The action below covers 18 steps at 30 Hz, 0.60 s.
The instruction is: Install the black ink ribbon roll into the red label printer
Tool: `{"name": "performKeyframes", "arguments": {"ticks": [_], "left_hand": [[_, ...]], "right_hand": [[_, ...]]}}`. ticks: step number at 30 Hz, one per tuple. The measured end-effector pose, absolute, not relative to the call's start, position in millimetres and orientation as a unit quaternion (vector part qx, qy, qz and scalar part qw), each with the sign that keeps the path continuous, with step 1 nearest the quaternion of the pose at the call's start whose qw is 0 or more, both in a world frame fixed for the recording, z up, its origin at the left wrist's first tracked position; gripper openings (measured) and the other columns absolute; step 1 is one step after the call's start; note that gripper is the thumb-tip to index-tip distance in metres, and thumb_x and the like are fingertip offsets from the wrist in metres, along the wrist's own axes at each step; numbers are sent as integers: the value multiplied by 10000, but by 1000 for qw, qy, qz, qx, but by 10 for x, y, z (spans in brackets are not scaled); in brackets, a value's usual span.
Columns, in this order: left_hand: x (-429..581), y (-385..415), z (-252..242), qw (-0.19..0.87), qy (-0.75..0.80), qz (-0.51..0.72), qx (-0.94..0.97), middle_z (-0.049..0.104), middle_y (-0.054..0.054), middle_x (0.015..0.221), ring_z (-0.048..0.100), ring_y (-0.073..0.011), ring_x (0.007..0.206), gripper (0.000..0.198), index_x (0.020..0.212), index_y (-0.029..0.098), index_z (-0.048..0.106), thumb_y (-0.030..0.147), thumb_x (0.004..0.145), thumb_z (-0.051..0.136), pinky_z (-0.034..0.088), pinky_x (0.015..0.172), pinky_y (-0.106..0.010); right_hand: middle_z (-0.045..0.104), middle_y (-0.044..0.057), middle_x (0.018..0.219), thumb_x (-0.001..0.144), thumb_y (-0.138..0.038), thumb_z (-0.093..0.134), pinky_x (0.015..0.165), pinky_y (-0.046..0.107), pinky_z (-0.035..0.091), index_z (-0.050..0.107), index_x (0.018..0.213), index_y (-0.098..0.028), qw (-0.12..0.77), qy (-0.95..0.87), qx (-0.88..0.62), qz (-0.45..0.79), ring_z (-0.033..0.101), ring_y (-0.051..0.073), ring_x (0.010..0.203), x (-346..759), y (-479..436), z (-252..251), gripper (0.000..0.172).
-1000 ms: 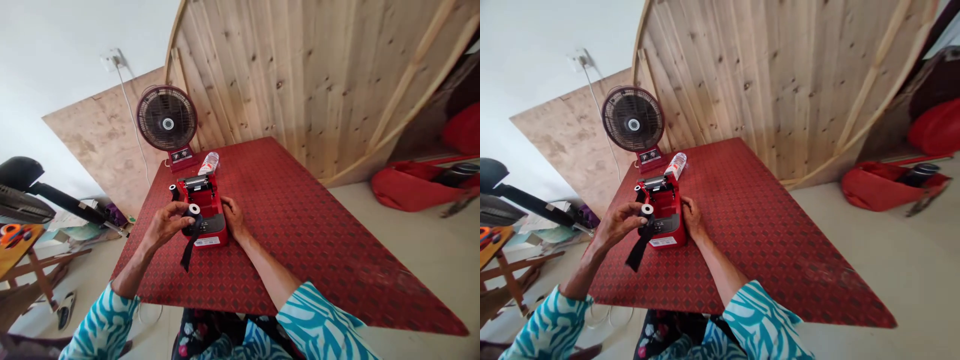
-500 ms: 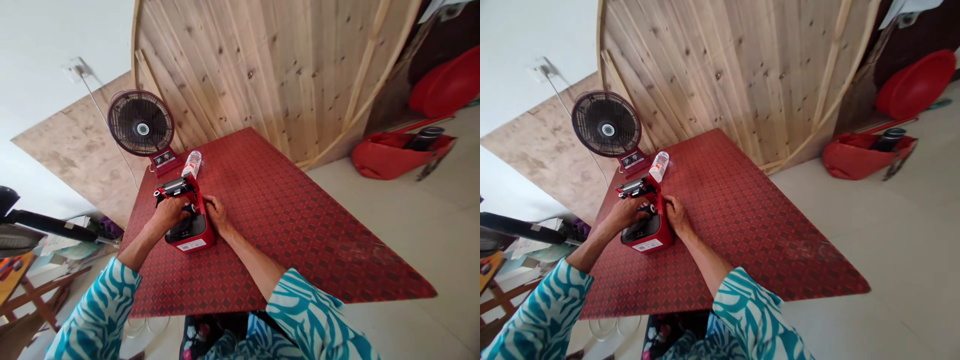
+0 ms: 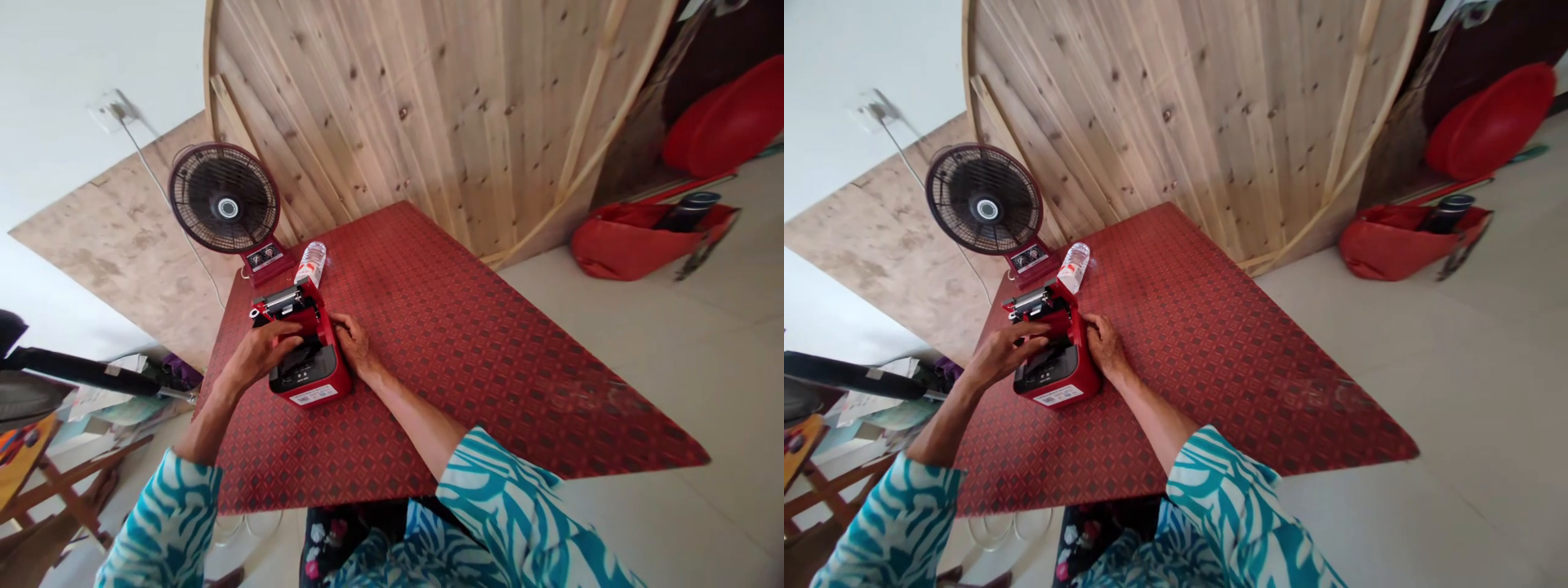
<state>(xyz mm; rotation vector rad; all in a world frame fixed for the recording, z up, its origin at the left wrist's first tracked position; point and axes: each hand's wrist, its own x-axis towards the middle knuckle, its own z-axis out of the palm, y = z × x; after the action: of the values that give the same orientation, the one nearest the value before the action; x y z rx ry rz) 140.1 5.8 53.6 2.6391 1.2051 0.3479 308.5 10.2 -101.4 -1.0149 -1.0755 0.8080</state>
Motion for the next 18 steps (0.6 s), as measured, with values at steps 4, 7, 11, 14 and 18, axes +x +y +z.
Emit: {"name": "performKeyframes", "arguments": {"ticks": [4, 7, 11, 14, 18], "left_hand": [[1218, -360, 508, 90, 373, 189, 904, 712, -88, 1109, 674, -219, 1010, 344, 1139, 197, 648, 398, 863, 606, 522, 893, -332], [1242, -476, 402, 32, 348, 217, 911, 725, -89, 1037, 680, -210, 957, 262, 1090, 187, 654, 333, 880, 599, 527, 837, -331], [1301, -403, 301, -50, 317, 224, 920, 732, -50, 908, 674, -174, 844, 150, 1001, 190, 654, 244, 919, 540, 500, 778, -315], [1326, -371, 309, -96, 294, 215, 926, 722, -34, 869, 659, -157, 809, 137, 957, 191, 642, 194, 931, 507, 478, 786, -304], [1382, -464, 352, -148, 282, 223, 921, 709, -16, 831, 644, -154, 782, 106, 924, 188, 618, 160, 921, 515, 451, 856, -321]], "right_hand": [[680, 25, 1075, 804, -219, 431, 1000, 374, 431, 641, 1037, -245, 670, -472, -447, 358, 590, 189, 1068, 3087, 108, -1012, 315], [678, 30, 1066, 799, -224, 436, 1000, 379, 431, 642, 1027, -240, 671, -476, -446, 352, 590, 191, 1060, 3091, 115, -1026, 307], [675, 30, 1060, 805, -236, 428, 997, 380, 431, 638, 1029, -241, 671, -480, -447, 347, 591, 190, 1057, 3098, 111, -1030, 307], [667, 42, 1071, 804, -244, 423, 1004, 387, 423, 636, 1036, -230, 663, -485, -451, 350, 584, 196, 1073, 3105, 103, -1022, 315], [662, 52, 1077, 808, -253, 420, 992, 389, 429, 635, 1039, -218, 661, -486, -453, 349, 585, 201, 1064, 3112, 95, -1018, 318]]}}
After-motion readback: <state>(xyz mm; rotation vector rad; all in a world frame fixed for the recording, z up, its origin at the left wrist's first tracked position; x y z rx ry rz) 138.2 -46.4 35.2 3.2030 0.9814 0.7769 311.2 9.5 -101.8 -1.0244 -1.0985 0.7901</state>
